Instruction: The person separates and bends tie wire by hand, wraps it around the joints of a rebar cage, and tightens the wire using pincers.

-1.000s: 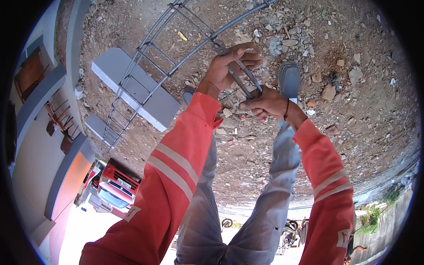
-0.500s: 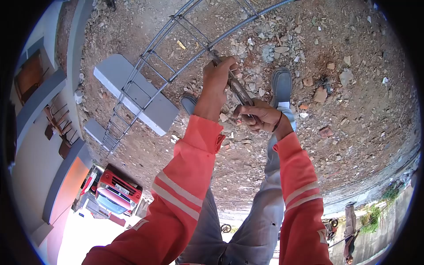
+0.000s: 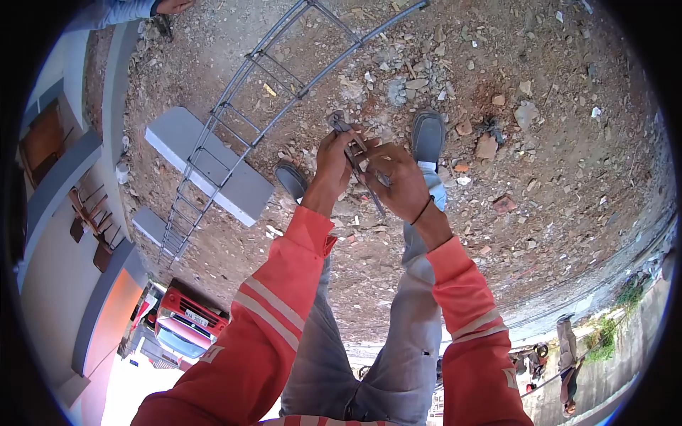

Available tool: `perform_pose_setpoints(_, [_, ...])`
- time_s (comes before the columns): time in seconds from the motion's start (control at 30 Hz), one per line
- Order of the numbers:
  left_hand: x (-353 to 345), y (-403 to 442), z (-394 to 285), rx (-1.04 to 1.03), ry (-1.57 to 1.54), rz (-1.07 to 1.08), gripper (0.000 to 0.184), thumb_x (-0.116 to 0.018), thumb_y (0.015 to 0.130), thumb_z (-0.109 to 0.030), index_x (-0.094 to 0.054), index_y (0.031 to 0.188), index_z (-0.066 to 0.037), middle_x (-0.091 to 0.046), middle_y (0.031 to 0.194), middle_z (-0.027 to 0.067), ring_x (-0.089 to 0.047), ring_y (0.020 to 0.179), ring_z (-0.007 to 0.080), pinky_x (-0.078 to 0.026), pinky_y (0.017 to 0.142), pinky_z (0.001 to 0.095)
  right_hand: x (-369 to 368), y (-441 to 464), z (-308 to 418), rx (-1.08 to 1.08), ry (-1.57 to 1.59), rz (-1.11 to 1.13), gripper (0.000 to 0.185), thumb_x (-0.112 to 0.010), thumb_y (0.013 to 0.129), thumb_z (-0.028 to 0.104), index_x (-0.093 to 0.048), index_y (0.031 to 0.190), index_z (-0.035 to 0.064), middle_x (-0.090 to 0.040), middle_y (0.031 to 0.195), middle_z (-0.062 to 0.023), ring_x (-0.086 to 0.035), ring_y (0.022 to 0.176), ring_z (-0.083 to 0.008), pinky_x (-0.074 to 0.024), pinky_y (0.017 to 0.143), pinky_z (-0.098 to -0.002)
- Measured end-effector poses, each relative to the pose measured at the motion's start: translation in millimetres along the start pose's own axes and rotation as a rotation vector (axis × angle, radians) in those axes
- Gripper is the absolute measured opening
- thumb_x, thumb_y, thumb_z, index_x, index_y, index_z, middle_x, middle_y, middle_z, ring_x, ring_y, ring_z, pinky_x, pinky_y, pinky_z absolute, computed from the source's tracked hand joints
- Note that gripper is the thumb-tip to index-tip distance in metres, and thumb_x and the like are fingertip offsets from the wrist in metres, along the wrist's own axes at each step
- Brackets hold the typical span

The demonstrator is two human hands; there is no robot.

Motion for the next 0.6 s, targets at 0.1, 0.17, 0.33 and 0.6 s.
perform_pose_setpoints(0.1, [-5.9,-2.8,-7.0,-0.033,-0.215,-0.075,0.022,-0.051,0.1,-0.015,-0.055,0.112,0.003,-0.065,0.099,0.0154,-0.069,0.092,0.0298,-0.06,0.077,0.0425,18.4,-6.0,5.1,-0.01,-0.115,-0.038,0.02,-0.076,0.077,0.022,-0.068,0.089,0.0074,-0.058,0.103,-0.0077,-0.058,0.099,-0.0281,-0.0469,0.086,-0.0426])
perform_pose_setpoints(0.17, [-6.9,-0.1,-11.9,-0.064,-0.208,-0.101,0.021,-0.051,0.1,-0.015,-0.055,0.111,0.002,-0.065,0.1,0.0158,-0.069,0.093,0.0306,-0.06,0.079,0.0433,30.4,-8.2,9.0,0.024,-0.277,-0.044,0.021,-0.077,0.078,0.028,-0.067,0.076,0.0088,-0.054,0.09,-0.0073,-0.057,0.089,-0.0269,-0.0472,0.078,-0.041])
perform_pose_setpoints(0.33, [-14.0,-3.3,-8.1,-0.011,-0.157,-0.118,0.018,-0.051,0.101,-0.015,-0.055,0.109,0.0,-0.065,0.103,0.0145,-0.069,0.095,0.031,-0.059,0.082,0.0449,47.6,-22.5,3.4,0.028,0.024,0.21,0.026,-0.078,0.08,0.029,-0.065,0.074,0.0071,-0.053,0.085,-0.0071,-0.055,0.075,-0.0225,-0.0462,0.068,-0.0357])
perform_pose_setpoints(0.6, [-9.3,-3.4,9.4,-0.103,-0.782,-0.143,0.019,-0.048,0.102,-0.018,-0.056,0.114,-0.006,-0.066,0.109,0.0111,-0.063,0.109,0.0296,-0.051,0.094,0.0471,96.4,-73.8,-149.8,-0.917,1.576,-0.358,0.051,-0.063,0.092,0.031,-0.035,0.053,0.0146,-0.05,0.069,-0.0039,-0.054,0.067,-0.0172,-0.0436,0.058,-0.0278])
Point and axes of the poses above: each hand's wrist, its own y-axis towards the middle knuckle, its own x-axis out of the back of the hand, z = x × y, the point moved 9 cm from there along y, towards the middle knuckle
